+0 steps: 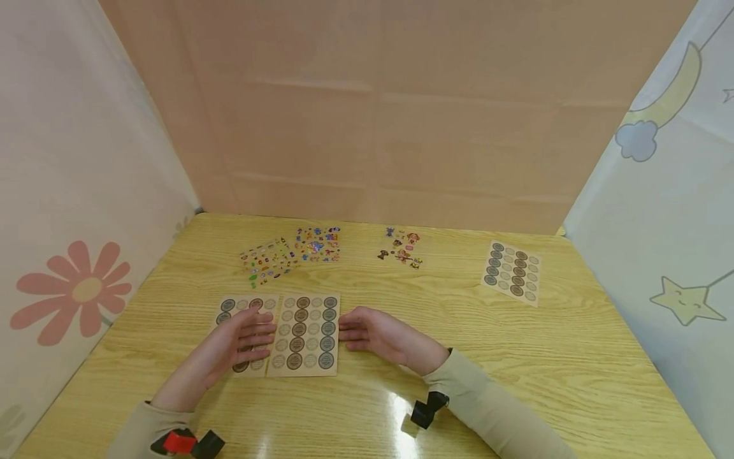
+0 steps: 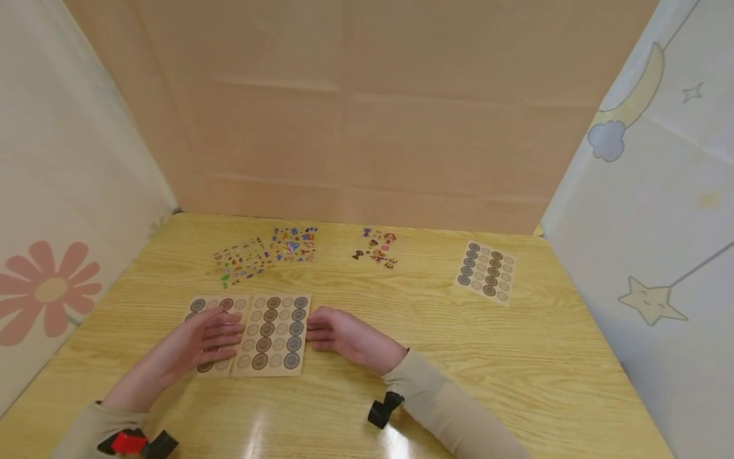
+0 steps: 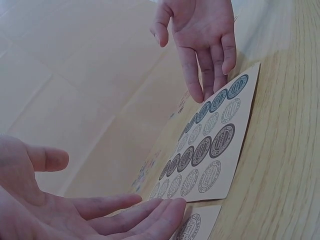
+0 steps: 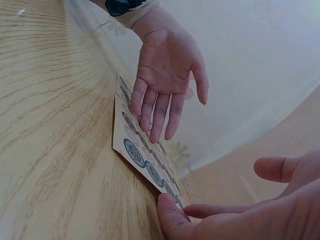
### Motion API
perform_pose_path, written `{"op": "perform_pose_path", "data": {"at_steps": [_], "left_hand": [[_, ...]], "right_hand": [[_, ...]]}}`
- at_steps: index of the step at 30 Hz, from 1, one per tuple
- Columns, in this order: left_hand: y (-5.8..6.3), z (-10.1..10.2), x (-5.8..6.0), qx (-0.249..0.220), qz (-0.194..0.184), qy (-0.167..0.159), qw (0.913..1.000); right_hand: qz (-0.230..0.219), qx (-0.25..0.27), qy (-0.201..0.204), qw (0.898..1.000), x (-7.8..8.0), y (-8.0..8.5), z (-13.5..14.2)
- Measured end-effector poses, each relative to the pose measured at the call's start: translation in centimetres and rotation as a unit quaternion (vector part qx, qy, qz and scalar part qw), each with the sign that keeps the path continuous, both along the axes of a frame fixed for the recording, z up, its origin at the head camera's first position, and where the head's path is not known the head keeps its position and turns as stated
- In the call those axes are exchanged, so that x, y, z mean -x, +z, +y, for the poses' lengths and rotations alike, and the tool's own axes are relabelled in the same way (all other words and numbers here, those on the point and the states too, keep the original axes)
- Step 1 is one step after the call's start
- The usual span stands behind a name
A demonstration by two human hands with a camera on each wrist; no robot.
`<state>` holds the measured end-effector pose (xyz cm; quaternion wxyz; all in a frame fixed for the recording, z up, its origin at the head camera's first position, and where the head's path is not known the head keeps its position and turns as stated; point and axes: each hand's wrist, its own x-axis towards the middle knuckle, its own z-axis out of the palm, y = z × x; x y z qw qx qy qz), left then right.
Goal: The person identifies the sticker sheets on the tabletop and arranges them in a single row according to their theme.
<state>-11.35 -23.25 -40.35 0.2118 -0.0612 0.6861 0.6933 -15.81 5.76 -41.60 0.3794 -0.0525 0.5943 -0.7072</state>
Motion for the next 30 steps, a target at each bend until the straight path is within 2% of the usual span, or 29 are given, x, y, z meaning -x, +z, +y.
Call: {"op": "perform_pose_path", "data": {"at_steps": [16,30], "left_hand": [[-0.46,-0.71,0.02,0.0,0.003,-0.011,0.9999],[-0.31,-0.96,-0.1,0.0,-0.003,-0.015,0.9999]], "right_hand": [[0.009,-0.006,0.008,1.0,-0.32,0.67,-0.09],[0.01,-0.011,0.003,1.0,-0.5,0.58,-0.23]]}}
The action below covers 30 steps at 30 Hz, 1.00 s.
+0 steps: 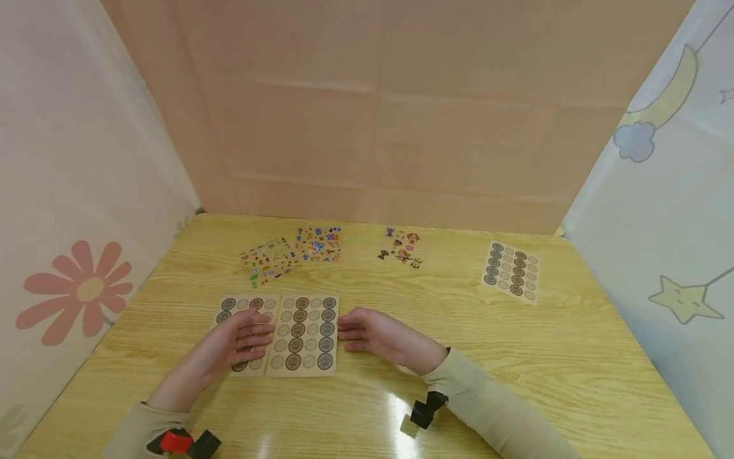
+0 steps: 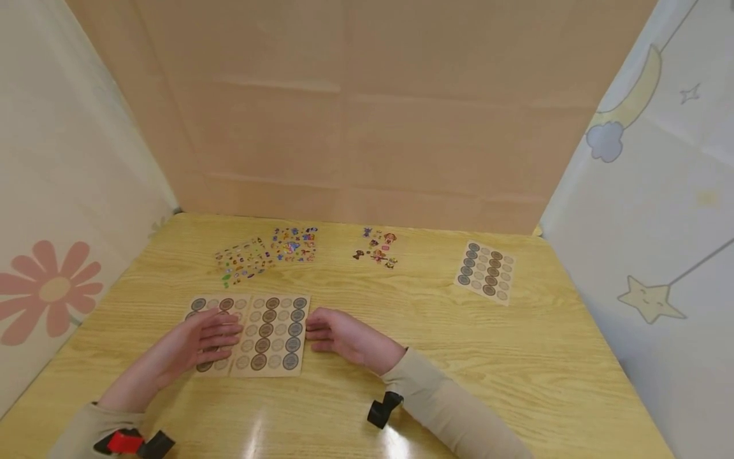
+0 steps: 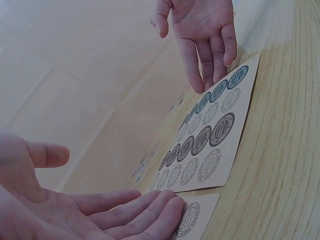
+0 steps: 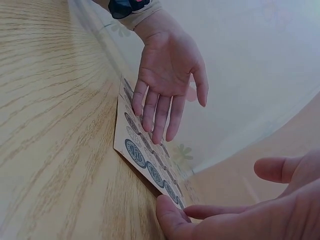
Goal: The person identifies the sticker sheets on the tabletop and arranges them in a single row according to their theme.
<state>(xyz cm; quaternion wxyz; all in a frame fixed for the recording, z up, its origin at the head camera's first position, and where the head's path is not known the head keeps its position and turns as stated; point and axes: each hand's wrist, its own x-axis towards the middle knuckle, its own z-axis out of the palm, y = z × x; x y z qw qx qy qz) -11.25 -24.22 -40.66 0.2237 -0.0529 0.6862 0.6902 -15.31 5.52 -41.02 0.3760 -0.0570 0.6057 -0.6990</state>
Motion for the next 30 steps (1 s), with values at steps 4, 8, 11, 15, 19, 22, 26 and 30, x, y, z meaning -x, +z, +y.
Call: {"op": "perform_pose_path", "data": {"at_steps": [4,8,11,15,19,22,26,30], "left_hand": [[0.1,0.1,0.0,0.001,0.001,-0.003,1.0],[0.3,0.3,-0.1,0.001,0.007,-0.007,1.0],[0.5,0.7,0.0,-0.002,0.01,-0.016,0.9998],[0.9,1.6,0.3,-0.019,0.018,-0.037,0.999],[1.2,3.0,1.0,-0.04,0.02,-0.059,0.9972],[1.6,4.4,1.5,-0.052,0.014,-0.073,0.9959],[2.1,6.4,2.3,-0.067,0.014,-0.1,0.9927],[2.4,8.6,3.0,-0.075,0.029,-0.135,0.9876]], "right_hand": [[0.0,0.001,-0.006,1.0,-0.1,-0.1,0.0],[0.003,0.0,-0.01,1.0,-0.1,-0.3,0.1],[0.003,0.003,-0.007,1.0,-0.1,-0.3,0.4],[-0.001,0.013,-0.004,1.0,0.0,-0.1,1.2],[-0.002,0.023,-0.003,1.0,0.2,0.5,2.4],[0.003,0.03,0.008,0.999,0.4,1.1,3.4],[0.014,0.043,0.018,0.999,0.5,2.0,5.0],[0.03,0.052,0.011,0.998,0.7,2.6,6.7]]}}
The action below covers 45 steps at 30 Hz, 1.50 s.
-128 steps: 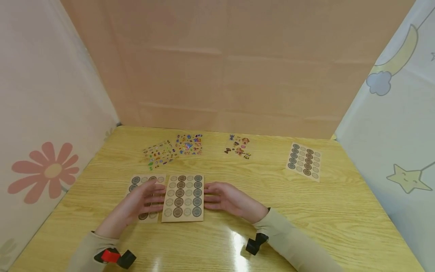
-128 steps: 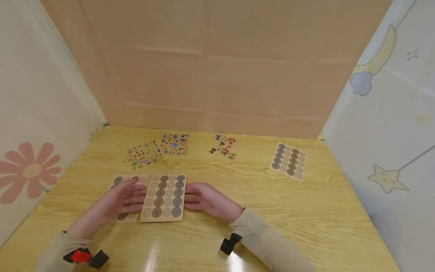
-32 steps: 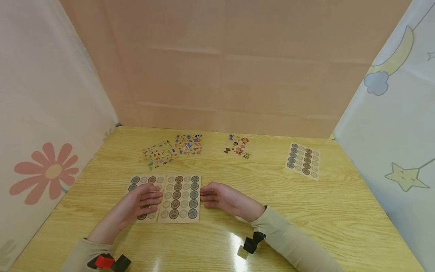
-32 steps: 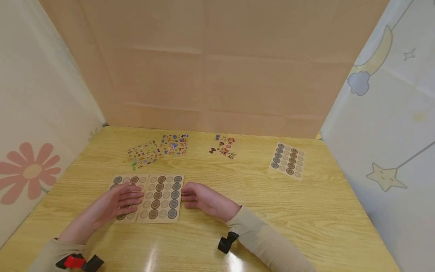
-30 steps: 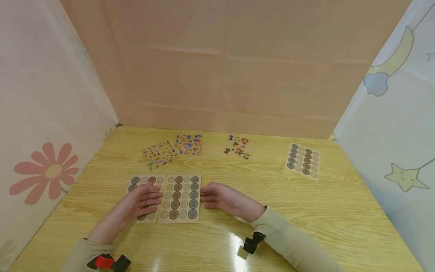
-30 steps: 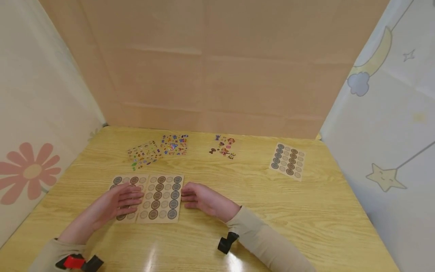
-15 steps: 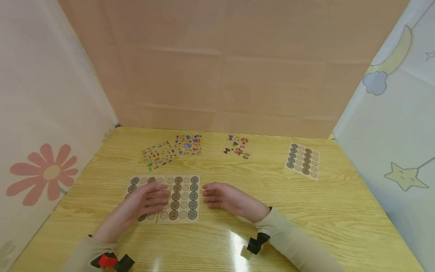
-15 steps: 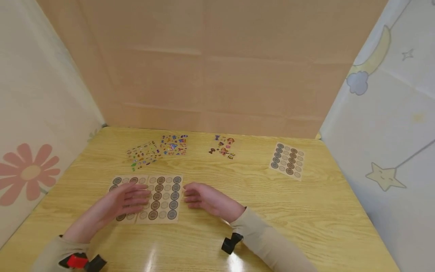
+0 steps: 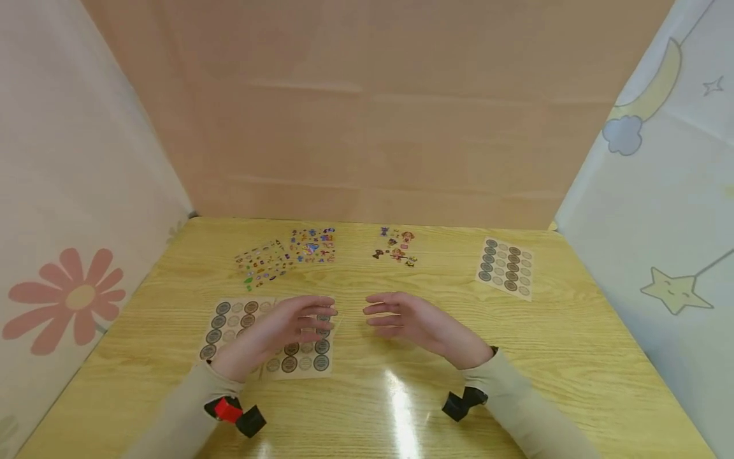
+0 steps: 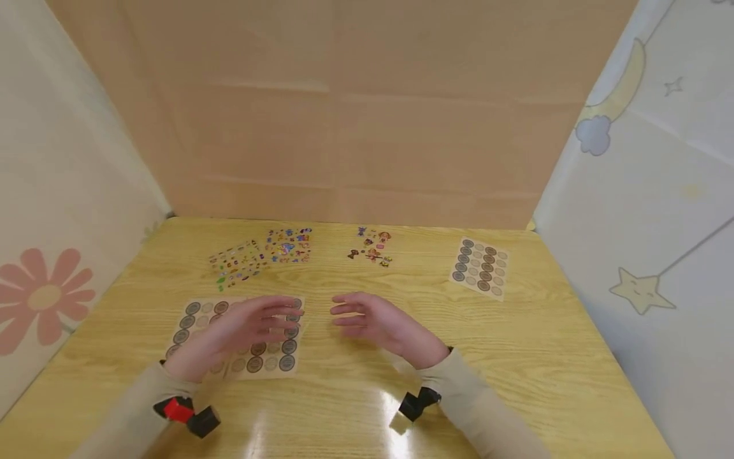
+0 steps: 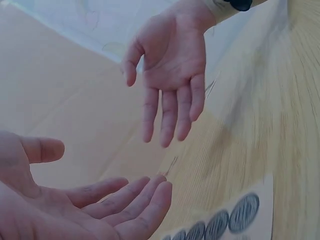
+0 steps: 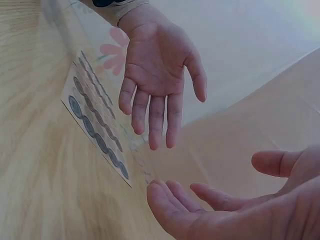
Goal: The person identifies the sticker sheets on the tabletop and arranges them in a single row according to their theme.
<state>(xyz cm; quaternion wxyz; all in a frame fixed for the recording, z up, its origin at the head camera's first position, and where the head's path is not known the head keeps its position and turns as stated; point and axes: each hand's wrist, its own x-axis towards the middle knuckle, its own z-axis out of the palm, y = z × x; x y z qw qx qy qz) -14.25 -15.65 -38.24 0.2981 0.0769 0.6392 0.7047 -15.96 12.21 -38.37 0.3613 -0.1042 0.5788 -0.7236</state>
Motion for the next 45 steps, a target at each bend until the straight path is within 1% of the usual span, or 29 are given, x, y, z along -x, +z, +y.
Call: {"op": "perform_pose_path", "data": {"at_steps": [3,6,10,13,15,19,24,28,30,33,37,42,45], "left_hand": [[0.2,1.7,0.6,0.0,0.008,-0.018,0.9998],[0.3,3.6,1.4,-0.011,0.002,-0.035,0.9993],[0.7,6.0,2.6,-0.032,0.006,-0.059,0.9977],[1.0,7.7,3.6,-0.032,0.013,-0.075,0.9966],[1.2,9.0,4.3,-0.03,0.014,-0.08,0.9963],[1.3,11.3,5.7,-0.04,-0.004,-0.082,0.9959],[1.4,14.0,6.9,-0.055,-0.027,-0.085,0.9945],[1.0,15.9,7.9,-0.059,-0.044,-0.087,0.9935],[0.7,16.7,8.3,-0.064,-0.054,-0.087,0.9927],[0.3,18.0,8.8,-0.071,-0.067,-0.084,0.9917],[-0.2,19.8,9.4,-0.094,-0.085,-0.077,0.989],[-1.0,21.6,10.0,-0.116,-0.095,-0.073,0.986],[-1.5,22.5,10.4,-0.125,-0.103,-0.065,0.9846]], "right_hand": [[0.012,0.007,-0.008,1.0,0.2,0.4,1.4],[0.023,0.009,-0.022,0.999,0.5,0.8,3.1],[0.034,0.015,-0.051,0.998,0.9,0.9,5.8],[0.039,0.022,-0.072,0.996,1.1,0.9,8.1],[0.042,0.027,-0.084,0.995,1.0,0.8,9.7],[0.046,0.047,-0.102,0.993,0.9,0.6,12.9],[0.042,0.075,-0.12,0.989,0.9,0.5,16.4],[0.026,0.098,-0.135,0.986,0.9,0.4,18.3],[0.015,0.119,-0.137,0.983,1.0,0.4,19.1],[-0.005,0.158,-0.138,0.978,1.2,0.3,20.4],[-0.031,0.196,-0.152,0.968,1.4,0.2,22.0],[-0.051,0.199,-0.186,0.961,1.7,0.0,23.7],[-0.067,0.196,-0.201,0.957,1.9,-0.2,24.5]]}}
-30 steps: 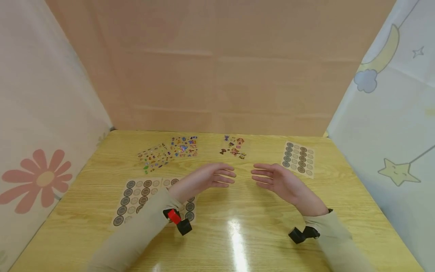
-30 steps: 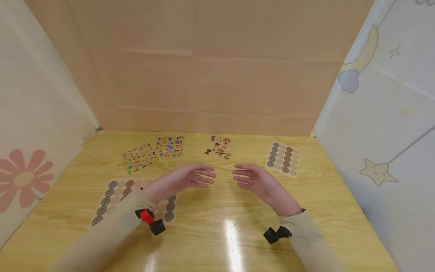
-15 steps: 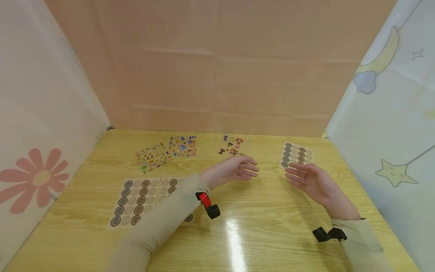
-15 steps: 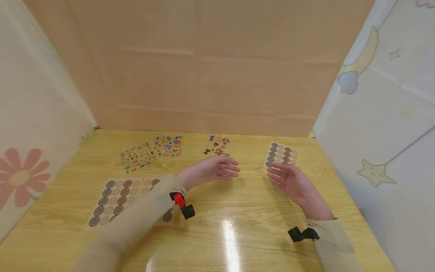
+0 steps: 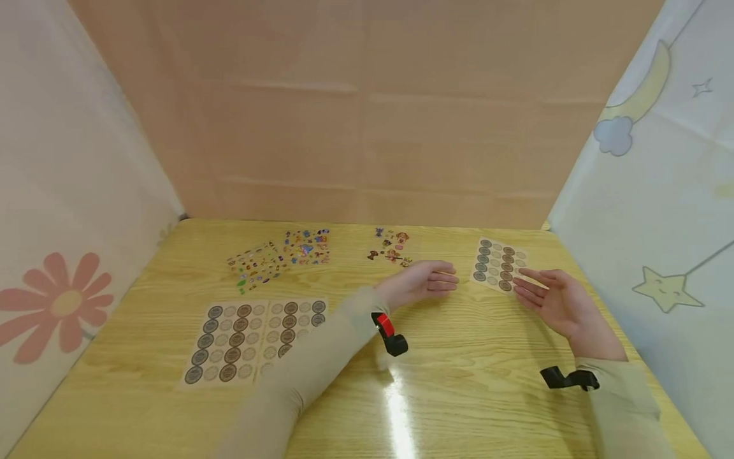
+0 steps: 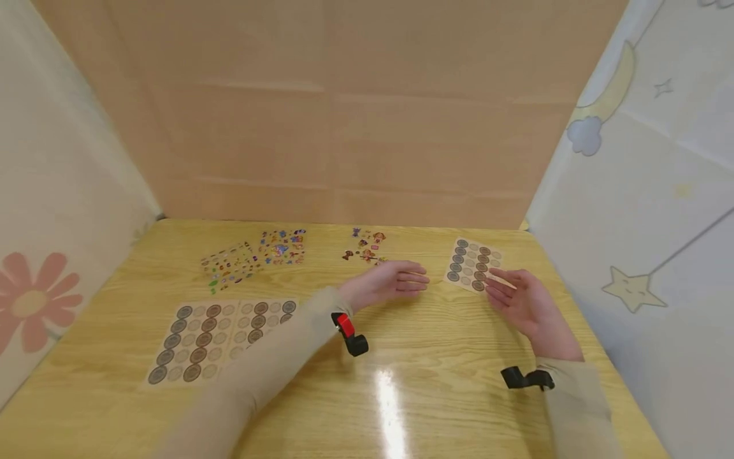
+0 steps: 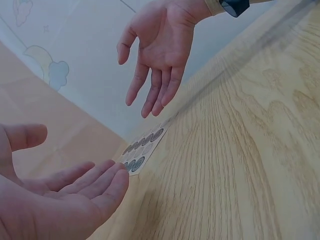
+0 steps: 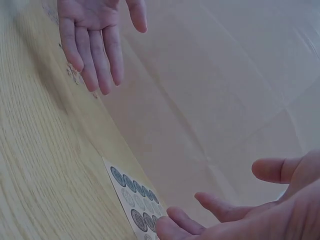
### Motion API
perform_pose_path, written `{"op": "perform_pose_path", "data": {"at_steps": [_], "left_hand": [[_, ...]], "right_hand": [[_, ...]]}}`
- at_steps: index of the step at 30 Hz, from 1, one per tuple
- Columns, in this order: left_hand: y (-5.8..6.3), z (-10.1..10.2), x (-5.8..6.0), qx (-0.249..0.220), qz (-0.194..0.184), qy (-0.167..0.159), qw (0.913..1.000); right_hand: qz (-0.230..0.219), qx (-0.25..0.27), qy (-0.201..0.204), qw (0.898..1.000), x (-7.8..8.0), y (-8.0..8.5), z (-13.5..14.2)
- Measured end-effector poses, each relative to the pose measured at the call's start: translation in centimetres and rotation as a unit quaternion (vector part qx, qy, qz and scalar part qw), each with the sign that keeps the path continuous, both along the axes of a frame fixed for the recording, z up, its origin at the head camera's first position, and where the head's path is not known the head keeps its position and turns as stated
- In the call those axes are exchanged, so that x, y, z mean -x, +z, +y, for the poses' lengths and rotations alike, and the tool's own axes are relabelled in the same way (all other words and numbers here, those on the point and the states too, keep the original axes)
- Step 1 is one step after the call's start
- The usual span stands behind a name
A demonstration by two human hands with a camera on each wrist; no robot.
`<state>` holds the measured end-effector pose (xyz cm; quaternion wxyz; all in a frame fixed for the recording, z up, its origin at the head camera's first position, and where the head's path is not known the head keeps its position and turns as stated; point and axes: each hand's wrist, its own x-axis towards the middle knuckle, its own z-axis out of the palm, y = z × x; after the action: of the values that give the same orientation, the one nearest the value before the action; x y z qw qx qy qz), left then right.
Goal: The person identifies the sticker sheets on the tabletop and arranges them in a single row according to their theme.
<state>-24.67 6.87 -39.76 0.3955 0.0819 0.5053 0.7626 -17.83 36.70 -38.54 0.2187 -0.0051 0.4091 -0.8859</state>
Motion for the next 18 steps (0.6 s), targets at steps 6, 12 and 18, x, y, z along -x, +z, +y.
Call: {"op": "perform_pose_path", "data": {"at_steps": [6,12,18], "left_hand": [[-0.8,2.0,1.2,-0.025,-0.013,0.026,0.9993],[-1.3,3.5,1.8,-0.03,-0.045,0.04,0.9977],[-1.6,4.5,2.1,-0.023,-0.047,0.042,0.9978]], "right_hand": [[-0.037,-0.007,-0.02,0.999,0.4,-0.8,1.3],[-0.06,-0.043,-0.048,0.996,0.7,-1.1,1.9],[-0.073,-0.067,-0.066,0.993,1.2,-1.2,2.2]]}}
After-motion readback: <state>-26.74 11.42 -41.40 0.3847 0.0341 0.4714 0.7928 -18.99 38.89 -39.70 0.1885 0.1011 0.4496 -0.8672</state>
